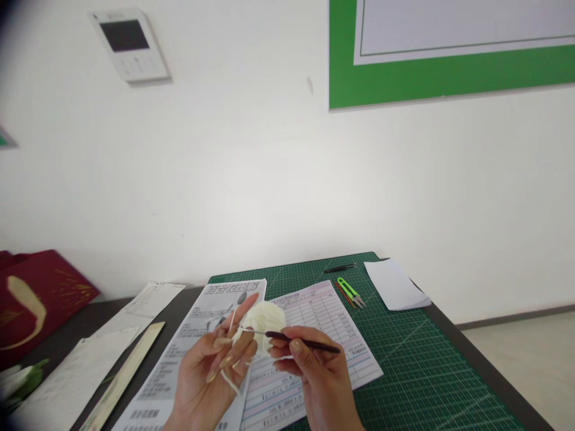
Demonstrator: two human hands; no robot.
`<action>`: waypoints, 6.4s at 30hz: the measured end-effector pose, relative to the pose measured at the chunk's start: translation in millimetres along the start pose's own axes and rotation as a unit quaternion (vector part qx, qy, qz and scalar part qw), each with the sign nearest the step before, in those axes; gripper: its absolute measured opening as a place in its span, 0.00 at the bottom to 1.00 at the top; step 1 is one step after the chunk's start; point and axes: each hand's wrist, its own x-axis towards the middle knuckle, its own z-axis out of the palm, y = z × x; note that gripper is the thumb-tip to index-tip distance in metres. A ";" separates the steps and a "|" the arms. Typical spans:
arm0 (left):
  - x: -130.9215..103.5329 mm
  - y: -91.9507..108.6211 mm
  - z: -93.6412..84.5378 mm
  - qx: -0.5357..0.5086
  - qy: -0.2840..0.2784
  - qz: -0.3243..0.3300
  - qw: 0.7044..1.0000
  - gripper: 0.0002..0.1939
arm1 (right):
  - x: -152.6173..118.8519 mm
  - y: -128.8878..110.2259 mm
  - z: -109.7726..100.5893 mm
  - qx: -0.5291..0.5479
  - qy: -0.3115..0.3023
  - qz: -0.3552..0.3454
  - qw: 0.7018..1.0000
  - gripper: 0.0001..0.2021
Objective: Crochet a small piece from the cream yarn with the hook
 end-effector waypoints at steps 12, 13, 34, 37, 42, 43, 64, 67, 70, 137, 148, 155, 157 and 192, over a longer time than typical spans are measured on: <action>-2.3 2.1 -0.4 -0.001 -0.012 0.002 1.000 0.30 | 3.7 -9.2 -3.8 -0.024 -0.054 -0.015 0.998 0.06; -2.3 2.2 -0.1 0.003 -0.011 0.002 1.000 0.29 | 4.1 -9.8 -4.0 -0.025 -0.056 -0.017 0.998 0.06; 0.4 3.6 -4.1 0.067 -0.021 -0.016 0.997 0.28 | 6.3 -28.9 -4.9 -0.157 -0.128 -0.132 0.970 0.04; 0.5 3.6 -3.4 0.071 -0.029 -0.022 0.997 0.28 | 5.8 -29.2 -5.8 -0.158 -0.124 -0.133 0.970 0.04; -1.1 4.3 -1.1 0.078 -0.031 -0.018 0.996 0.28 | 5.6 -31.9 -5.4 -0.171 -0.140 -0.134 0.966 0.05; -1.2 4.4 -1.2 0.078 -0.030 -0.016 0.996 0.29 | 5.8 -32.6 -5.4 -0.178 -0.144 -0.135 0.964 0.05; -3.2 -1.6 -5.1 0.214 -0.060 0.043 0.974 0.27 | 9.1 -26.7 -2.4 -0.025 -0.058 -0.045 0.997 0.04; -2.8 -5.1 -6.9 0.257 -0.038 0.068 0.963 0.27 | 11.6 -23.9 -1.7 0.010 -0.046 -0.001 0.999 0.05; 0.2 -10.6 -12.1 0.290 -0.010 0.086 0.953 0.25 | 15.4 -18.9 -3.7 0.042 -0.026 0.045 0.998 0.06; -0.8 2.5 -8.0 0.012 -0.103 -0.057 0.993 0.28 | 10.6 -23.0 -7.8 -0.118 -0.081 -0.059 0.988 0.04; -0.6 -0.8 -5.9 0.045 -0.104 -0.050 0.992 0.27 | 9.4 -34.6 -5.0 -0.203 -0.132 -0.148 0.959 0.05; -0.7 -0.2 -6.5 0.026 -0.100 -0.046 0.994 0.27 | 11.9 -33.2 -6.0 -0.198 -0.133 -0.142 0.961 0.06; -0.4 0.8 -6.6 0.018 -0.102 -0.052 0.993 0.27 | 12.4 -33.1 -6.5 -0.195 -0.131 -0.140 0.962 0.05; 9.6 -30.9 -19.7 0.257 -0.043 0.011 0.965 0.23 | 16.2 8.3 2.6 0.049 0.002 0.031 0.998 0.06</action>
